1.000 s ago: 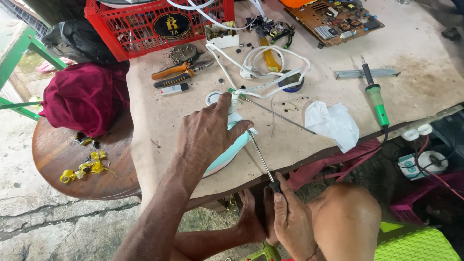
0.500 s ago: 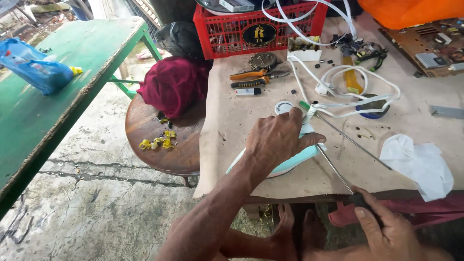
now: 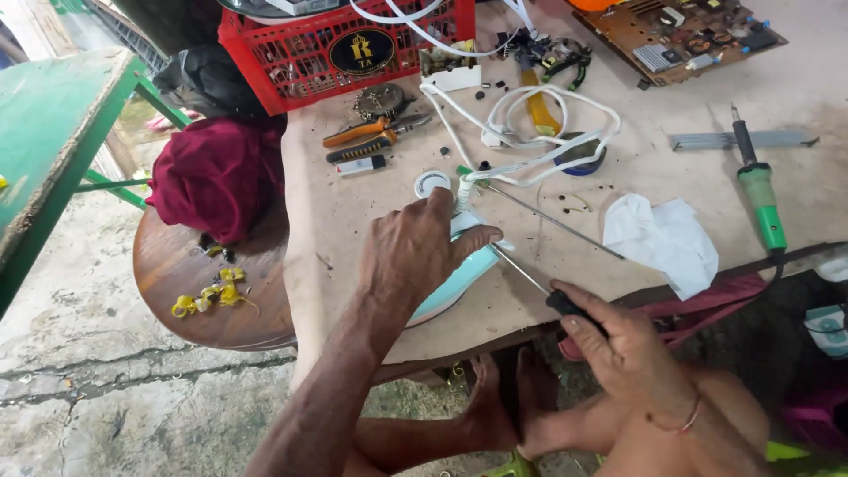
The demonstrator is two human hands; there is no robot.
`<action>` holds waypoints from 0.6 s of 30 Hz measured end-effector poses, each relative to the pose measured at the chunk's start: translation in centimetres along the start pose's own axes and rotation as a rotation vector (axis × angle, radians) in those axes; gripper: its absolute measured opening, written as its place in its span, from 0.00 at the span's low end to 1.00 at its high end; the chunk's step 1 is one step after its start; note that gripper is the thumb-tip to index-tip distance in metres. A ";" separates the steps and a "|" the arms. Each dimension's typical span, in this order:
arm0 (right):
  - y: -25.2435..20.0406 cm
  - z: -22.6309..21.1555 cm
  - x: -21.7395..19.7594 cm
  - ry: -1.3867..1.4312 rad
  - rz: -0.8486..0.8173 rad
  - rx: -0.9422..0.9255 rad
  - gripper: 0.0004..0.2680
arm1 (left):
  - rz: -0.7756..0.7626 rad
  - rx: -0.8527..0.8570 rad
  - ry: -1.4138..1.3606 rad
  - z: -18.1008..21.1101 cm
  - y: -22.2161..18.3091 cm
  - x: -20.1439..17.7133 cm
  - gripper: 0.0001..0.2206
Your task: Disassembling the plastic casing of an electric iron using a screwdriver and pliers.
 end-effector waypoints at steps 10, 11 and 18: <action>-0.9 1.1 3.6 0.283 0.076 0.192 0.21 | -0.116 -0.020 0.008 -0.4 -0.1 1.4 0.37; -1.2 1.0 3.8 0.231 0.063 0.195 0.20 | -0.116 -0.019 0.008 -0.3 -0.2 1.3 0.37; -0.3 1.0 1.5 0.154 -0.056 0.312 0.21 | -0.046 0.000 0.011 -0.3 -0.4 0.6 0.37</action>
Point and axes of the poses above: each hand's wrist, its own y-axis towards the middle knuckle, its own x-axis out of the palm, z = x × y, the point moved 10 cm from there along y, towards the middle knuckle, and after that the axes turned 10 degrees about -z, right-handed, at the moved point
